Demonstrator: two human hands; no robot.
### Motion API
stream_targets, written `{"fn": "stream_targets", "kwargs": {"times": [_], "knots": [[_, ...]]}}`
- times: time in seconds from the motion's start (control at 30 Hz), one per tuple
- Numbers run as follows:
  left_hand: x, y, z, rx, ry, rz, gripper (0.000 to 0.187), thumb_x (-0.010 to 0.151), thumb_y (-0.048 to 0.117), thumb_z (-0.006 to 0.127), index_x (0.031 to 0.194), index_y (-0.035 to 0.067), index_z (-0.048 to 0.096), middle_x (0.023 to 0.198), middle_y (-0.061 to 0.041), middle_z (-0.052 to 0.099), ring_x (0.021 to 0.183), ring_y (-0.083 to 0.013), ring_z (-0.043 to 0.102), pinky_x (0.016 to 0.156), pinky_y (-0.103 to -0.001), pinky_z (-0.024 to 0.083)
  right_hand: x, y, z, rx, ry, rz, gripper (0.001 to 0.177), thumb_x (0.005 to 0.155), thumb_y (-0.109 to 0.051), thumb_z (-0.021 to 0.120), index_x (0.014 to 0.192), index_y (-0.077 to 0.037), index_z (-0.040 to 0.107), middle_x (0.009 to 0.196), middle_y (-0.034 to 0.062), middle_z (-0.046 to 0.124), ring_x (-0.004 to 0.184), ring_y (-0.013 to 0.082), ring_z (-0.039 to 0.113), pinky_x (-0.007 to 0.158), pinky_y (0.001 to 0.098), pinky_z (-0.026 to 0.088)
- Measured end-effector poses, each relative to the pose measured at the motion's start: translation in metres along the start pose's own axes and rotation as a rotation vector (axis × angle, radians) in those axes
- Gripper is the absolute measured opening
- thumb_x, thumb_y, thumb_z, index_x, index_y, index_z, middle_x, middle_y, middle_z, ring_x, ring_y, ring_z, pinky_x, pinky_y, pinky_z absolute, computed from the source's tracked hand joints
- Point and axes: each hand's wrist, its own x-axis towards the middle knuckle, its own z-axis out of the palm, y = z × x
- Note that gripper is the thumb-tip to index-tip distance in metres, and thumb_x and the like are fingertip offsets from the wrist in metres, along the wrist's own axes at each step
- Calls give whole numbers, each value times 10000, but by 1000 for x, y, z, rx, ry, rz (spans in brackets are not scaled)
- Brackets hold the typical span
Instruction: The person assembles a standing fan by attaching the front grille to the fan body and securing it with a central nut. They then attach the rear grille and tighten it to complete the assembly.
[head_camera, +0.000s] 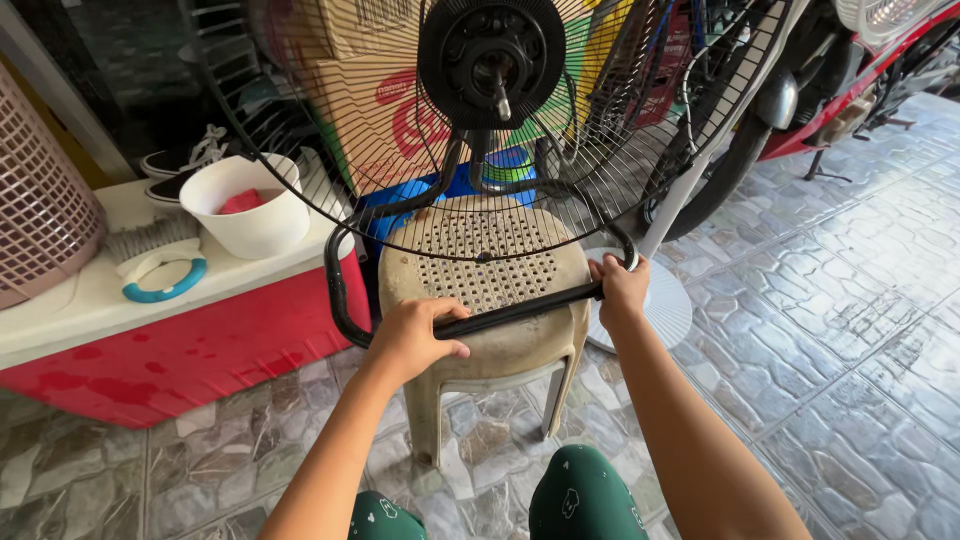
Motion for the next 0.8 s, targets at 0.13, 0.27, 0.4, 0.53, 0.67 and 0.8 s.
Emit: {"fn": "stream_targets", "kwargs": {"times": [0.13,0.27,0.4,0.53,0.67,0.8], "knots": [[-3,2,-1,-13,80,170,482,611,245,918,1039,104,745,1002,-92,771,955,-299,726,808,-406,562,-16,-12,-1,-275,2,-7,505,926,-110,673,1342,-33,397,1162,145,570,944,321,686,769,405,582],[1,5,3,80,110,240,462,650,328,908,991,80,722,984,-88,756,961,-305,707,805,-430,556,-41,-28,3,-738,90,-531,714,867,-111,776,1431,-16,349,1352,197,420,1276,363,429,1044,498,396],[6,14,9,158,123,229,408,723,387,877,955,90,722,972,-60,755,966,-284,706,780,-423,559,-81,-47,19,-900,179,-757,529,843,-49,758,1321,-67,532,1309,163,521,1298,338,432,1096,479,349],[8,29,7,86,58,189,352,750,350,842,1005,129,742,956,-38,756,925,-249,723,762,-394,568,-134,-68,50,-775,236,-763,378,907,-42,767,1210,-42,541,1158,128,544,1161,283,520,1050,441,345],[17,57,-5,-107,332,283,200,854,202,781,1018,96,738,934,-69,746,842,-234,737,744,-368,572,-168,-107,99,-573,-122,-979,387,937,-95,769,1250,-56,544,1224,76,611,1069,245,589,1021,392,407],[41,93,-43,-132,862,554,230,938,-2,671,1165,36,666,1055,-123,707,930,-281,692,837,-368,558,-176,-163,155,-674,-379,-1309,682,889,-139,813,1469,-37,468,1410,161,509,1280,329,516,1106,441,397]]}}
